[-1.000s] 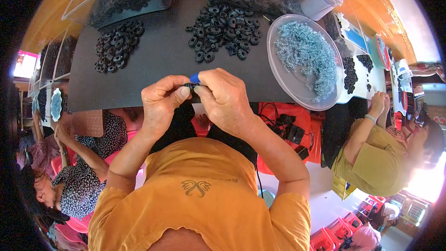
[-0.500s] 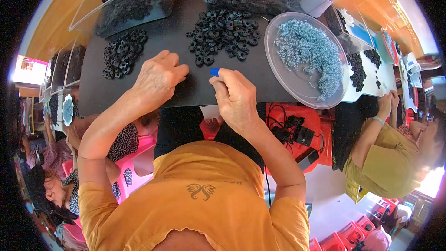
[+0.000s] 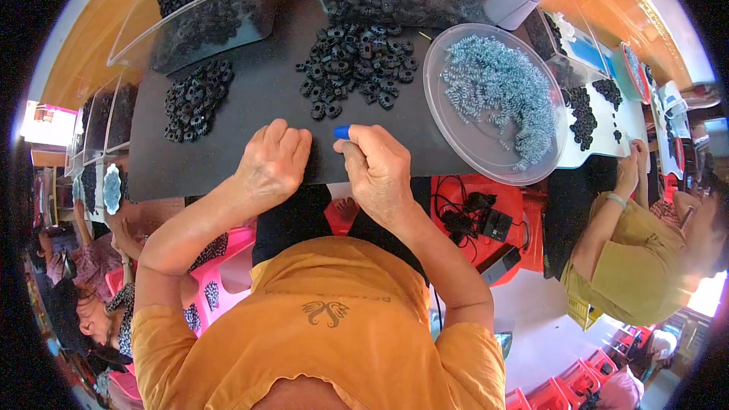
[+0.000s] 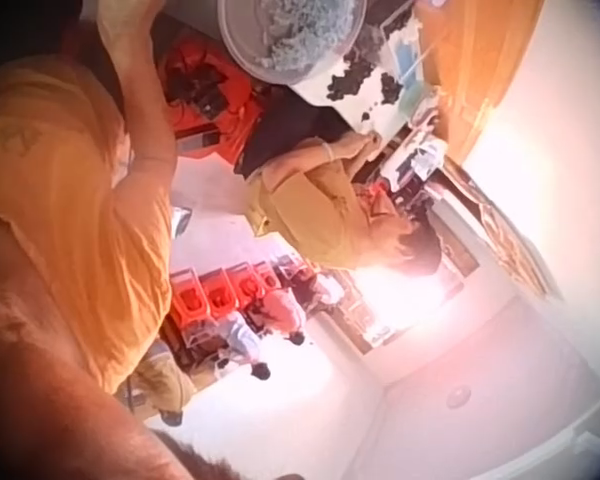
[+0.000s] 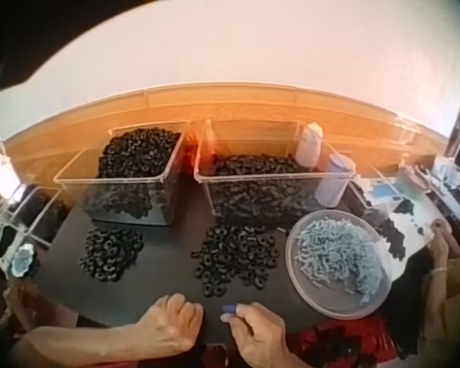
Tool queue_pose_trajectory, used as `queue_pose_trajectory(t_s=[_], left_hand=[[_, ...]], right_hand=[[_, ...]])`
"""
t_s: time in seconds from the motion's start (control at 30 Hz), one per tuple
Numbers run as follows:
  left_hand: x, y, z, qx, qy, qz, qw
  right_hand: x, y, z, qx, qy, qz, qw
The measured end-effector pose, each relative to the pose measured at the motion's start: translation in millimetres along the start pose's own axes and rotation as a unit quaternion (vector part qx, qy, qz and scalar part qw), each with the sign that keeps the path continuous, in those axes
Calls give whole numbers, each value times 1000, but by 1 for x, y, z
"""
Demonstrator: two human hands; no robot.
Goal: The worker is seen manually assembling small blue components into black plastic circular parts at a workshop table.
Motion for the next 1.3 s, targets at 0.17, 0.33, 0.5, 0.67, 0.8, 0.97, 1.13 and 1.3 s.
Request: queue_pose_trajectory(t_s=[0.17,0.33,0.5,0.67,0.8,0.97,1.13,1.3], left_hand=[[10,-2,9,-24,41,45,998],[8,-6,9,-42,59,34,997],[-3,-9,26,-36,49,-60,996],[-59,-53,131,97,24,-12,995],[-101,-85,183,187,-21,-2,982],[-101,-69,136,189,-24,-54,980],[-122,-6,47,63,-217,-146,963],[-105,5,20,80,-275,-192,939]], right_hand=[[-3,-3,1,14,-11,-16,1000],[-7,-5,-6,13,-28,-20,999],[-13,-7,-8,21,-61,-28,998],[-13,-10,-5,27,-75,-42,996],[-9,-7,-1,20,-69,11,997],[-8,-9,-1,12,-68,11,998],[-14,-5,-3,14,-89,4,996],[-14,-5,-5,23,-85,-7,996]])
Point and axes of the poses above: each hand's wrist, its own z-axis towards the middle knuckle, its own y-axis out of the palm, x = y × z, the point moved 9 cm from there along z, towards the middle knuckle, and after that the axes turned 6 degrees about x, right-handed, at the moved point
